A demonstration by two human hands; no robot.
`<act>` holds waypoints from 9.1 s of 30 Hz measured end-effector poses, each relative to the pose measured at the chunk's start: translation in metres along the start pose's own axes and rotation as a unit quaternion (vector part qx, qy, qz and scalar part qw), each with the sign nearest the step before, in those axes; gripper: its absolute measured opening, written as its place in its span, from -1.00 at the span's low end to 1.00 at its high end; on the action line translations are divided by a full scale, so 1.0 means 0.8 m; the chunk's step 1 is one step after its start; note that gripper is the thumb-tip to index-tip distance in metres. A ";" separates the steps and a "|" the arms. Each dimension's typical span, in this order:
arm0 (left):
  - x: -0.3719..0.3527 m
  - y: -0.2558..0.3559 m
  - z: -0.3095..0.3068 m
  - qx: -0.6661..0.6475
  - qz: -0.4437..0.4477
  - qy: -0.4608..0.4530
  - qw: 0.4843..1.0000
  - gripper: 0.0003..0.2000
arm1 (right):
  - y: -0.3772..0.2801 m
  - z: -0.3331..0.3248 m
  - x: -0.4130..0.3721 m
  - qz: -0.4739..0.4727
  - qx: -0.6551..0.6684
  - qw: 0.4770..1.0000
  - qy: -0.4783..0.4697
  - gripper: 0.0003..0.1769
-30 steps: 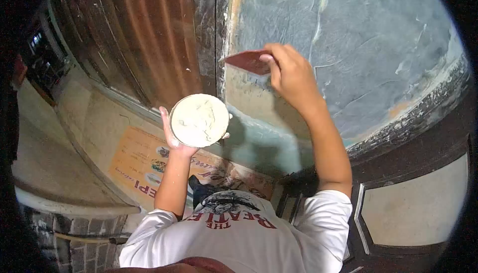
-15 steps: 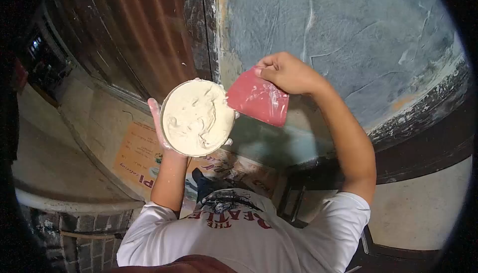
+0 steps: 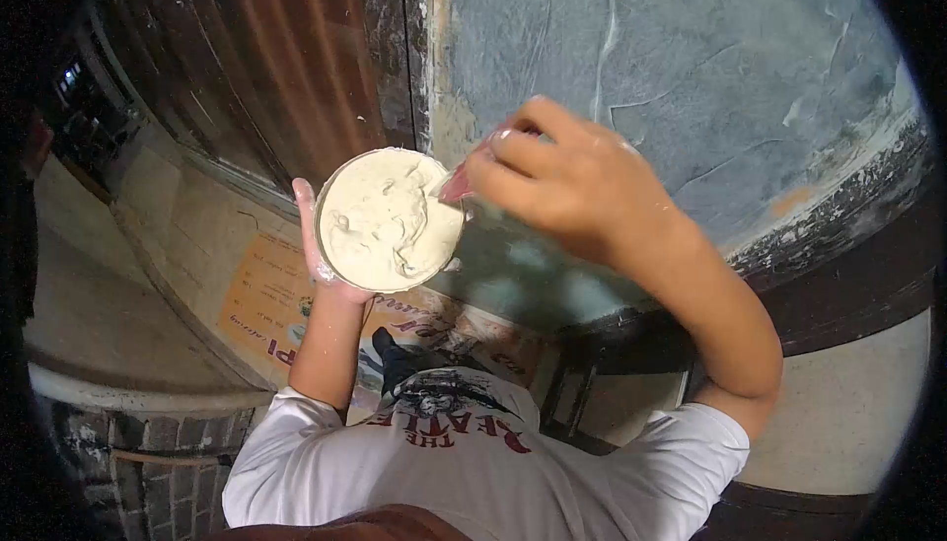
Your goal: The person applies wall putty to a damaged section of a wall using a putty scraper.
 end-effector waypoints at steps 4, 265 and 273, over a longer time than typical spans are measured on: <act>-0.003 -0.008 0.008 -0.027 -0.011 -0.010 1.000 0.02 | -0.026 0.007 -0.011 -0.054 -0.058 0.994 0.081 -0.75; -0.013 -0.037 0.032 -0.057 -0.065 -0.038 0.996 0.00 | -0.012 0.019 -0.045 -0.007 -0.027 0.993 0.116 -0.72; -0.004 -0.050 0.023 -0.075 -0.079 -0.013 0.994 0.01 | 0.003 0.013 -0.049 0.021 -0.010 0.991 0.131 -0.73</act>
Point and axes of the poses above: each hand's wrist, its own x-axis towards the middle knuckle, its own z-axis out of the palm, y = z × x, the point moved 7 cm from there along x, towards the middle knuckle, and after that the axes turned 13 degrees about z, right-handed, at the moved point
